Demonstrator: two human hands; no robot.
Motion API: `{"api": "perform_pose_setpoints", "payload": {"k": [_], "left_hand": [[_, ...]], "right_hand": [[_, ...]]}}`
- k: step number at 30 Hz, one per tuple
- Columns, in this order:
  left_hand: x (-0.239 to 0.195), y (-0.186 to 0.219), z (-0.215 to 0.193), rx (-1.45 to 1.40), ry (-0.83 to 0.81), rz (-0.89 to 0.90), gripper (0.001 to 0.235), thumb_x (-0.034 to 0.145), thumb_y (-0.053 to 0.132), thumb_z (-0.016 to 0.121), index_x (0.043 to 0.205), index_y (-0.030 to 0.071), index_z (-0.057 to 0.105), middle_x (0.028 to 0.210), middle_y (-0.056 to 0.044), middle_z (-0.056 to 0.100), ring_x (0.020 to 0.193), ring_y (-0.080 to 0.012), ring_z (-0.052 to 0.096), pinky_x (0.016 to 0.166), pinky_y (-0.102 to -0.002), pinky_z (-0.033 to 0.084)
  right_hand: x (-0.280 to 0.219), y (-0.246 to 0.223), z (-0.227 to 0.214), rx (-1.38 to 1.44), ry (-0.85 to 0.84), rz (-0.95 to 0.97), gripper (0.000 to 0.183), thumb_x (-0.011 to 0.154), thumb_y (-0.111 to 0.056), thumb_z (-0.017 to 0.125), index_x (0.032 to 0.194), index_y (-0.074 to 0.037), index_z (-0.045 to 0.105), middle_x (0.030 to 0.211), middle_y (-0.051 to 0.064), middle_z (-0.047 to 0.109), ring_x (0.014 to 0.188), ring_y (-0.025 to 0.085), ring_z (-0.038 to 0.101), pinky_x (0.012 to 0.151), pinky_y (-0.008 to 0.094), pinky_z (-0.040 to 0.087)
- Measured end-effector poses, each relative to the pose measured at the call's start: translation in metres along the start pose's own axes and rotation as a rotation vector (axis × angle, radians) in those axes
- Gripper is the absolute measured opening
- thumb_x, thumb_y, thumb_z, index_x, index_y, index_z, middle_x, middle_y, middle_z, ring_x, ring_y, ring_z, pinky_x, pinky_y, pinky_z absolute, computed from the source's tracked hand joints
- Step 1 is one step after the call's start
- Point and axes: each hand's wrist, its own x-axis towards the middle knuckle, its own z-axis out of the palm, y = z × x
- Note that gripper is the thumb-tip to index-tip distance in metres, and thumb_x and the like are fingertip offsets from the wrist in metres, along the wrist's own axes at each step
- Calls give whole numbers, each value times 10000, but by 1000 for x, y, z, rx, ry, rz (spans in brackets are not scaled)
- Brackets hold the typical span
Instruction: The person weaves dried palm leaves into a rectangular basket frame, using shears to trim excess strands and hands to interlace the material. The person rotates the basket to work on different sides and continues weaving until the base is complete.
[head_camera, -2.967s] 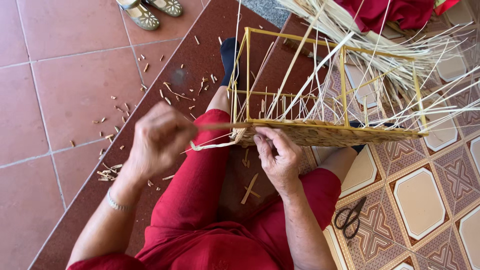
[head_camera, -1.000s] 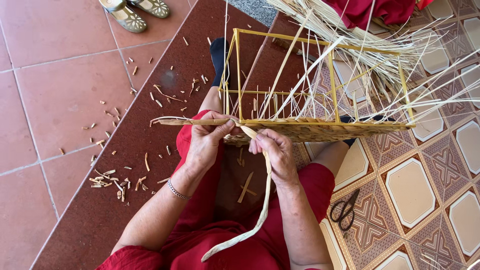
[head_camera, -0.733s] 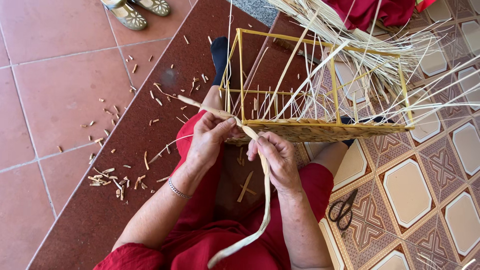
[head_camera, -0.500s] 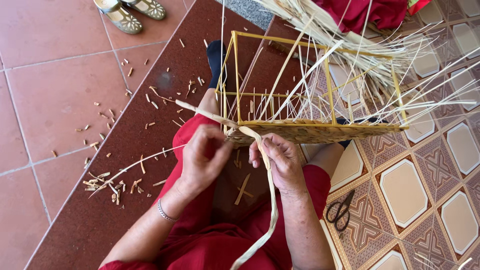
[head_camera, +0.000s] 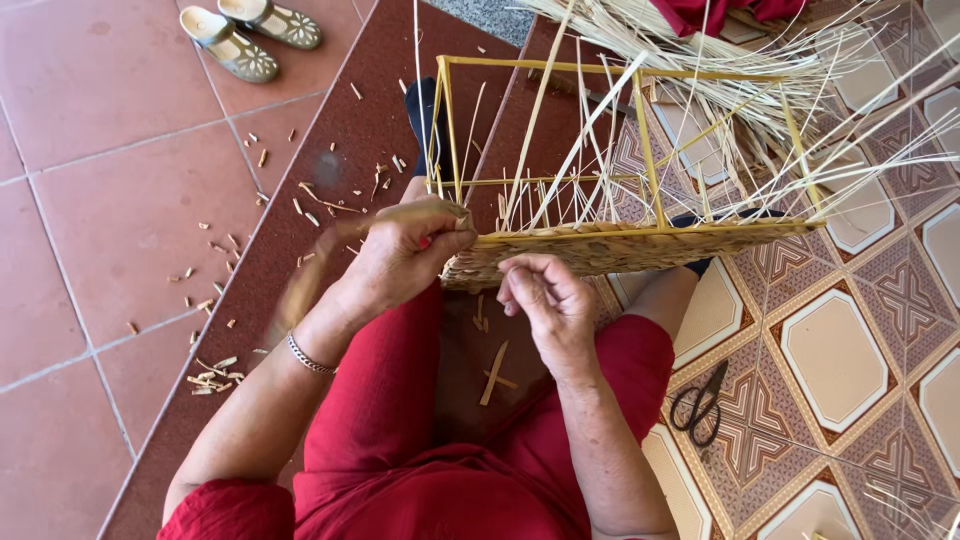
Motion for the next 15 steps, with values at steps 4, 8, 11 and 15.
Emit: {"api": "perform_pose_setpoints", "payload": {"k": [4, 8, 11, 15], "left_hand": [[2, 10, -6, 120, 24, 26, 127, 879, 35, 789, 989, 13, 730, 953, -102, 706, 884, -256, 692, 744, -376, 575], [5, 24, -7, 99, 86, 39, 194, 871, 13, 786, 1050, 22, 710, 1021, -108, 712, 952, -251, 730, 797, -354, 611], [10, 29, -8, 74, 78, 98, 251, 867, -23, 760, 1107, 18, 701, 1091, -132, 716, 1022, -277, 733, 854, -355, 618], [15, 36, -4, 238, 51, 241, 285, 792, -39, 748, 1066, 10, 688, 1079, -145, 717, 1037, -331, 712, 902, -402, 598]], "right_hand": [[6, -11, 17, -29, -17, -124, 154, 1038, -55, 668, 1185, -12, 688, 993, 47, 696, 794, 79, 662, 668, 214, 574], [24, -39, 28, -293, 7, -372, 308, 997, -57, 709, 1288, -6, 623, 1208, 84, 665, 789, 49, 651, 697, 194, 577], [40, -58, 31, -371, -2, -437, 347, 993, -44, 714, 1323, -1, 617, 1255, 104, 674, 782, 44, 635, 704, 188, 564], [49, -73, 32, -391, -7, -412, 295, 995, -30, 752, 1283, -33, 689, 1124, 70, 717, 761, 61, 557, 648, 196, 483]]}}
